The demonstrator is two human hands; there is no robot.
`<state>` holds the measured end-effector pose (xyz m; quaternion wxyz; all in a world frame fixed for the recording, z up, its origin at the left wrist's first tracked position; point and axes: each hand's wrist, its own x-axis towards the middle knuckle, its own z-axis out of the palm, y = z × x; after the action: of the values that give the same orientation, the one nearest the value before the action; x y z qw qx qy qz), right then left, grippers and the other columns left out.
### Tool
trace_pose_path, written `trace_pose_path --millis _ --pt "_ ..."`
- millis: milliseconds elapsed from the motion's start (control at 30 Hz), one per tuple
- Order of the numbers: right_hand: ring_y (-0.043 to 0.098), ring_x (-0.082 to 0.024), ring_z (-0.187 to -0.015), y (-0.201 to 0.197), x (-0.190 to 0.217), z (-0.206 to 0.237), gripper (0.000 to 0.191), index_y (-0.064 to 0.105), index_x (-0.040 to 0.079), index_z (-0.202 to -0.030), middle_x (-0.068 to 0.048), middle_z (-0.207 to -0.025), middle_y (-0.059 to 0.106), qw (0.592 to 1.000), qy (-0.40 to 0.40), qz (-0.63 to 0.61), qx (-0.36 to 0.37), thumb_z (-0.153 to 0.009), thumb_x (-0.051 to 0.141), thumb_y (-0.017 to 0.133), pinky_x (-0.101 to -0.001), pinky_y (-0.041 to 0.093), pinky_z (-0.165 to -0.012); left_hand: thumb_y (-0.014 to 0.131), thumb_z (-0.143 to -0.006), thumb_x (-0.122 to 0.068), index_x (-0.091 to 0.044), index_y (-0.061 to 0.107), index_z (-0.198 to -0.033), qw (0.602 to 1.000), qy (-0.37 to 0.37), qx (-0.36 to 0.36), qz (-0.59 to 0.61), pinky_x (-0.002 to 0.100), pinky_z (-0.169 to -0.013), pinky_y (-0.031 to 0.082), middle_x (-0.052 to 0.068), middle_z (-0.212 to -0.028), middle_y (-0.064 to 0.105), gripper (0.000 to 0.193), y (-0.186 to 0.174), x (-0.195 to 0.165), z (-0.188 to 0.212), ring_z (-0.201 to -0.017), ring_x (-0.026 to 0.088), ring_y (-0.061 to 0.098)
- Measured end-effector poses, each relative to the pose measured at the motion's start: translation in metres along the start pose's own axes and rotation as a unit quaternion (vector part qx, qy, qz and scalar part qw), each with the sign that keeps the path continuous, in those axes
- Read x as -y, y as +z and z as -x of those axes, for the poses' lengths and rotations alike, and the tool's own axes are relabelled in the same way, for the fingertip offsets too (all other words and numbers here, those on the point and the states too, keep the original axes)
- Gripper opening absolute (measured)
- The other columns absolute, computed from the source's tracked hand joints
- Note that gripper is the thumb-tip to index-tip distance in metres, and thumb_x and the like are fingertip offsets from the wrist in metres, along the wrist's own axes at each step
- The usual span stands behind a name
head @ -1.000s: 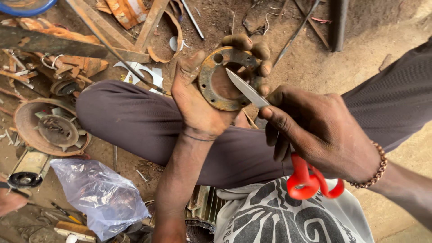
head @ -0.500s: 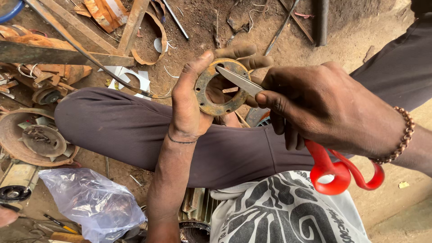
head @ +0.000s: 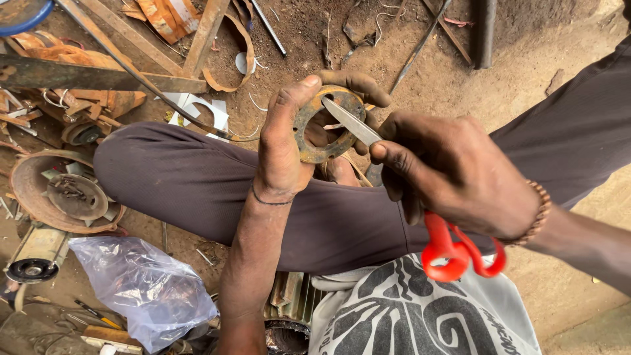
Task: The person sits on the ground and cuts a ring shape out of a sheet of paper with scissors, then holds a rusty circular metal flange and scrapes its surface and inner edge with a knife blade. They then handle small bolts and fit the flange onto a long metal rod.
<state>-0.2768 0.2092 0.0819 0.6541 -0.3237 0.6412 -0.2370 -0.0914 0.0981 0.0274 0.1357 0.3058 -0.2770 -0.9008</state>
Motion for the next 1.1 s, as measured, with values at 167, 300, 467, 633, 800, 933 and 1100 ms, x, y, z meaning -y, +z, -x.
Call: trace_pose_path --millis 167,300,467,633,800,933,1100 --pt "0.068 -0.011 -0.042 0.015 -0.017 0.001 0.023 0.065 0.005 -0.095 -0.001 -0.056 0.071 0.994 -0.097 0.014 -0.053 -0.102 0.024 0.054 -0.0265 0.054 -0.040 0.042 -0.107 -0.037 0.003 0.058 -0.125 0.998 -0.007 -0.016 0.053 0.044 -0.089 0.061 0.026 -0.121 0.068 0.047 0.000 0.003 0.001 -0.102 0.028 0.070" --pt "0.071 -0.010 -0.040 0.024 -0.026 0.006 0.020 0.064 0.004 -0.094 0.000 -0.057 0.070 0.992 -0.093 0.016 -0.087 -0.101 0.022 0.058 -0.0269 0.053 -0.041 0.042 -0.108 -0.036 0.007 0.061 -0.124 0.998 -0.012 -0.007 0.067 0.044 -0.096 0.060 0.027 -0.122 0.068 0.050 -0.007 0.008 0.003 -0.103 0.030 0.071" --pt "0.069 -0.010 -0.047 0.038 -0.035 0.001 0.017 0.064 0.003 -0.101 0.000 -0.060 0.067 0.954 -0.230 0.101 -0.163 -0.104 0.020 0.060 -0.0257 0.054 -0.042 0.044 -0.109 -0.037 0.004 0.062 -0.125 0.992 -0.002 0.006 0.130 0.046 -0.094 0.059 0.026 -0.118 0.068 0.048 -0.010 0.018 -0.002 -0.098 0.031 0.071" --pt "0.070 -0.012 -0.058 0.041 -0.050 0.002 0.020 0.063 0.000 -0.109 -0.004 -0.072 0.069 0.961 -0.183 -0.044 -0.202 -0.108 0.019 0.058 -0.0247 0.058 -0.050 0.047 -0.114 -0.040 0.008 0.065 -0.123 0.980 0.104 -0.137 0.096 0.048 -0.096 0.059 0.025 -0.116 0.066 0.052 -0.008 0.020 -0.003 -0.103 0.032 0.068" --pt "0.060 -0.017 -0.056 0.014 -0.051 0.018 0.029 0.058 -0.005 -0.116 -0.010 -0.080 0.062 0.942 -0.022 -0.315 -0.113 -0.108 0.023 0.055 -0.0299 0.052 -0.050 0.044 -0.104 -0.040 0.006 0.056 -0.141 0.948 -0.008 -0.013 0.319 0.051 -0.105 0.057 0.025 -0.143 0.058 0.060 -0.010 -0.003 0.006 -0.126 0.039 0.062" --pt "0.064 -0.017 -0.073 -0.008 -0.033 0.030 0.038 0.059 -0.007 -0.131 -0.010 -0.088 0.063 0.868 -0.010 -0.486 -0.100 -0.103 0.018 0.052 -0.0322 0.055 -0.067 0.038 -0.094 -0.035 0.008 0.038 -0.156 0.941 -0.048 -0.038 0.332 0.052 -0.112 0.053 0.026 -0.158 0.043 0.075 0.005 -0.014 0.008 -0.139 0.041 0.051" --pt "0.069 -0.023 -0.074 0.015 -0.041 0.026 0.042 0.056 -0.006 -0.132 -0.015 -0.085 0.067 0.902 0.017 -0.426 -0.074 -0.108 0.025 0.040 -0.0354 0.060 -0.072 0.033 -0.109 -0.050 -0.006 0.036 -0.162 0.963 0.015 0.084 0.256 0.048 -0.100 0.056 0.026 -0.149 0.050 0.070 0.006 -0.021 0.010 -0.127 0.036 0.059"
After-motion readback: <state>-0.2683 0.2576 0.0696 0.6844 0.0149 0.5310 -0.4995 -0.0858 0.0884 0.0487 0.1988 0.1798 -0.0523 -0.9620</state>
